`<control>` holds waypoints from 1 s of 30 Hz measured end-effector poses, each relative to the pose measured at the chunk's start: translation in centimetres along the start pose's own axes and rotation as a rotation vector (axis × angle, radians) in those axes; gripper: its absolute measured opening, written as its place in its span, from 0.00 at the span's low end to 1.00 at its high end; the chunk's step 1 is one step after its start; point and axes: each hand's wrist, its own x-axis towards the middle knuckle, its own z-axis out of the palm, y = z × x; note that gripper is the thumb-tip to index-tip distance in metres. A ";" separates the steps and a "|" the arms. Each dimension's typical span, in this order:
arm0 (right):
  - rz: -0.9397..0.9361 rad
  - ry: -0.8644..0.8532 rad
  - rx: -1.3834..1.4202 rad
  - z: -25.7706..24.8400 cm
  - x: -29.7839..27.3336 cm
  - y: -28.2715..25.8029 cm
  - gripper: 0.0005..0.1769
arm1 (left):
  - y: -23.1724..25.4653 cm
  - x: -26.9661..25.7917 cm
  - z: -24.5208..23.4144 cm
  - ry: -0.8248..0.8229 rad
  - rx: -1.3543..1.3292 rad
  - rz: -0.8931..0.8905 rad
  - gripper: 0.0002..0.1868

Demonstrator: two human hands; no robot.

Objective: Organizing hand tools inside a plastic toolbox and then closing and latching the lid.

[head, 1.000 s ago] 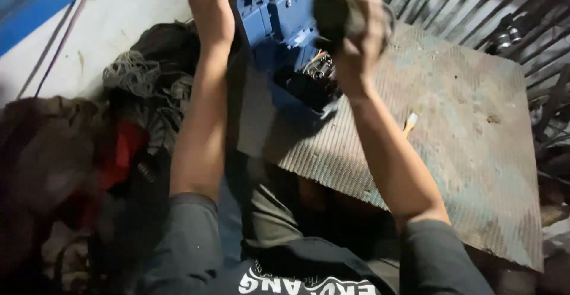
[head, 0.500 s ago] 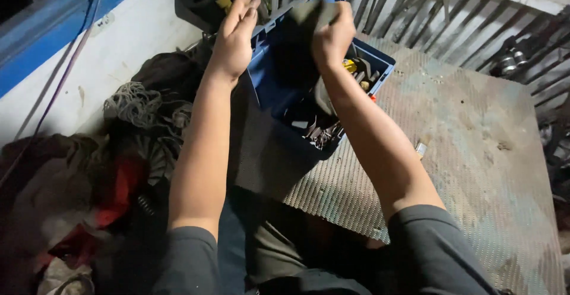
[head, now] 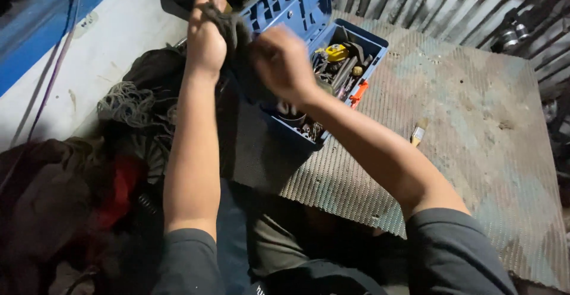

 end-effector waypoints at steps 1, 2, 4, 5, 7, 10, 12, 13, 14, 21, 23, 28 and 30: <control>-0.006 -0.003 0.003 -0.7 0.9 1.9 0.08 | 0.3 0.1 0.4 0.005 0.002 0.005 0.22; 0.072 0.225 -0.075 -1.2 1.8 3.7 0.08 | 0.6 0.0 0.7 0.012 0.100 0.050 0.24; 0.149 0.455 -0.147 -1.8 3.7 4.6 0.11 | 1.2 -0.2 1.3 0.021 0.204 0.095 0.27; 0.023 0.389 -0.153 -1.8 4.7 3.8 0.15 | 1.5 -0.3 1.8 0.029 0.185 0.067 0.24; -0.110 0.324 -0.163 -2.0 5.7 3.2 0.22 | 2.6 -0.1 2.6 0.036 0.163 0.047 0.21; -0.283 -0.068 -0.168 -3.0 4.1 5.0 0.13 | 3.8 -1.5 2.7 -0.018 0.326 0.145 0.26; 0.078 -0.126 -0.516 -5.4 3.2 8.8 0.10 | 3.3 -2.0 2.1 -0.041 0.261 0.085 0.27; 0.072 -0.128 -0.514 -7.4 2.1 11.8 0.10 | 3.7 -2.0 2.3 -0.036 0.262 0.089 0.27; 0.232 -0.003 -0.462 -9.5 0.9 14.8 0.18 | 4.0 -2.2 2.6 -0.051 0.266 0.097 0.27; 0.441 0.470 -0.069 -15.4 0.1 14.9 0.23 | 8.3 -3.4 7.8 -0.096 0.452 0.243 0.29; 0.281 0.439 -0.014 -13.7 1.4 13.1 0.25 | 8.2 -3.5 8.3 -0.088 0.480 0.247 0.29; -0.290 -0.061 -0.264 -9.2 4.3 6.3 0.15 | 8.2 -3.5 8.3 -0.146 0.510 0.245 0.31; -0.123 -0.205 -0.354 -9.8 3.8 7.7 0.22 | 8.2 -3.3 7.8 -0.132 0.527 0.257 0.30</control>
